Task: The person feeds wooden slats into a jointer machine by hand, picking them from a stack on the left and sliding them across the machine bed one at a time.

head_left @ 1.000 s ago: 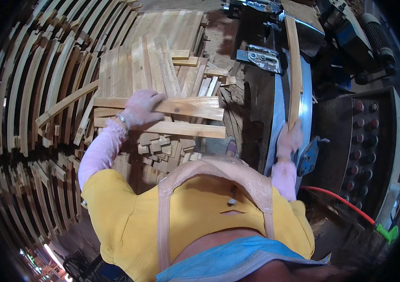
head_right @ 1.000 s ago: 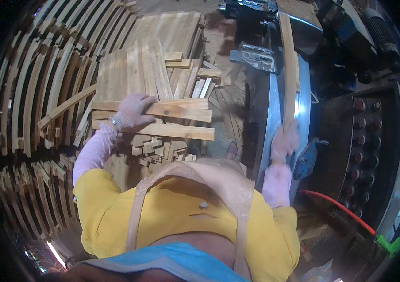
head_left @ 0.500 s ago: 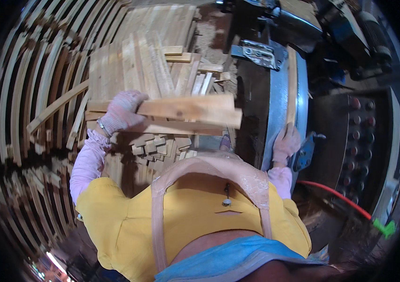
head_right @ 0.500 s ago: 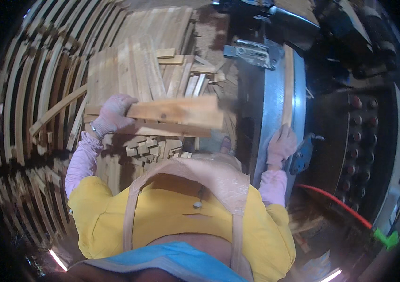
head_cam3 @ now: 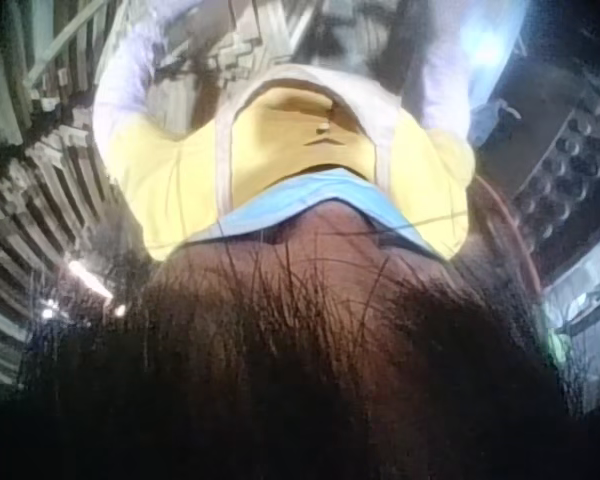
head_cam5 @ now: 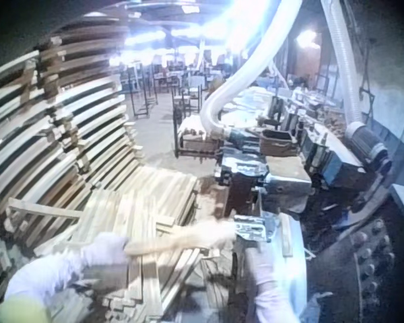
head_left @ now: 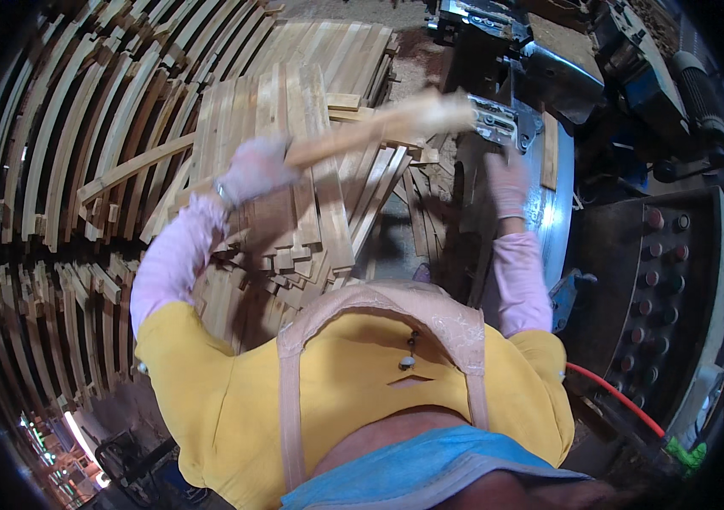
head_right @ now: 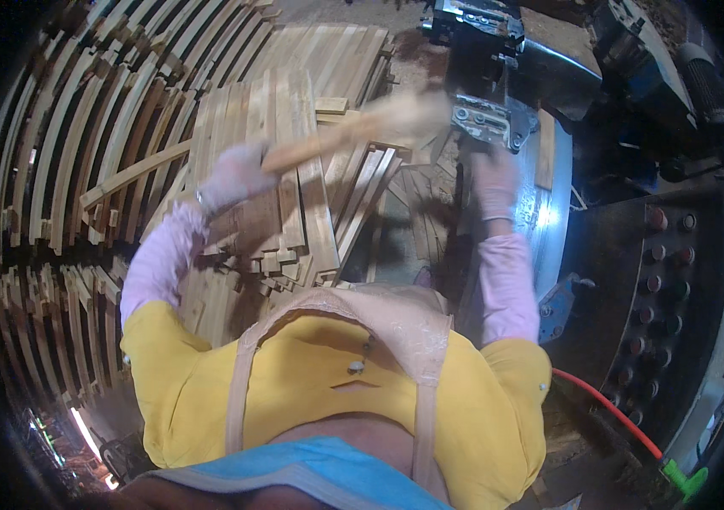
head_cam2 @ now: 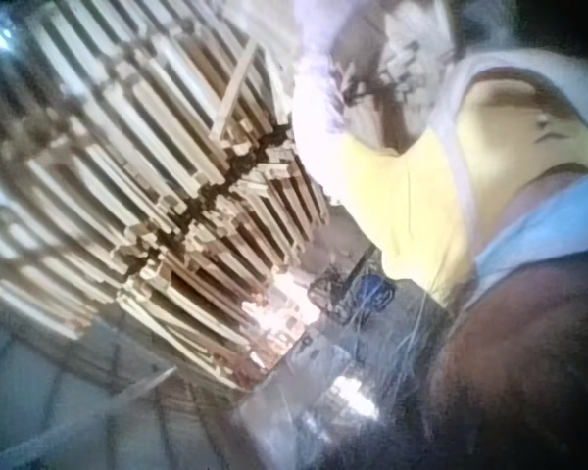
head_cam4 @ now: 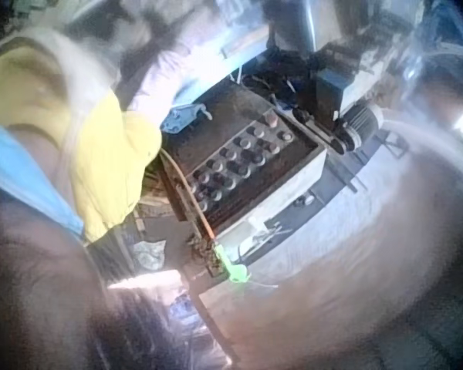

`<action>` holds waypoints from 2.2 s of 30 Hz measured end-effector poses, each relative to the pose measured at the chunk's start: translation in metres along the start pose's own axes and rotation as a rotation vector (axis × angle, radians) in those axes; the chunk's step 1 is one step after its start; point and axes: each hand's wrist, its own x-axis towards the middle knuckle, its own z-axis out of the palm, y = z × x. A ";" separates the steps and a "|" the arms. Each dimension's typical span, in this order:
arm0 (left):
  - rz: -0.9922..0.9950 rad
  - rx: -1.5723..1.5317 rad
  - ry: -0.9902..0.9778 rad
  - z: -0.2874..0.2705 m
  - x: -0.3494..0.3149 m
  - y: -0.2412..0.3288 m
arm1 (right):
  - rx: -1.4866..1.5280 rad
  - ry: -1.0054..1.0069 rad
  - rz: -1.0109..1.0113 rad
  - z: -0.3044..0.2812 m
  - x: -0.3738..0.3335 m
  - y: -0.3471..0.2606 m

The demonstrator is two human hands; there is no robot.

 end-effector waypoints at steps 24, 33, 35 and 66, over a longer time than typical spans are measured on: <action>-0.071 -1.793 -0.046 0.122 0.108 0.184 | -0.714 0.340 0.153 -0.027 -0.076 0.118; -0.108 -1.926 0.126 0.085 0.107 0.182 | -0.211 -0.162 -0.700 0.006 -0.023 0.077; -0.121 -2.037 0.084 0.087 0.111 0.197 | 0.275 -0.554 -0.250 -0.007 -0.099 -0.007; -0.434 0.038 0.206 0.139 0.174 0.071 | -0.391 0.539 0.164 -0.052 -0.069 0.111</action>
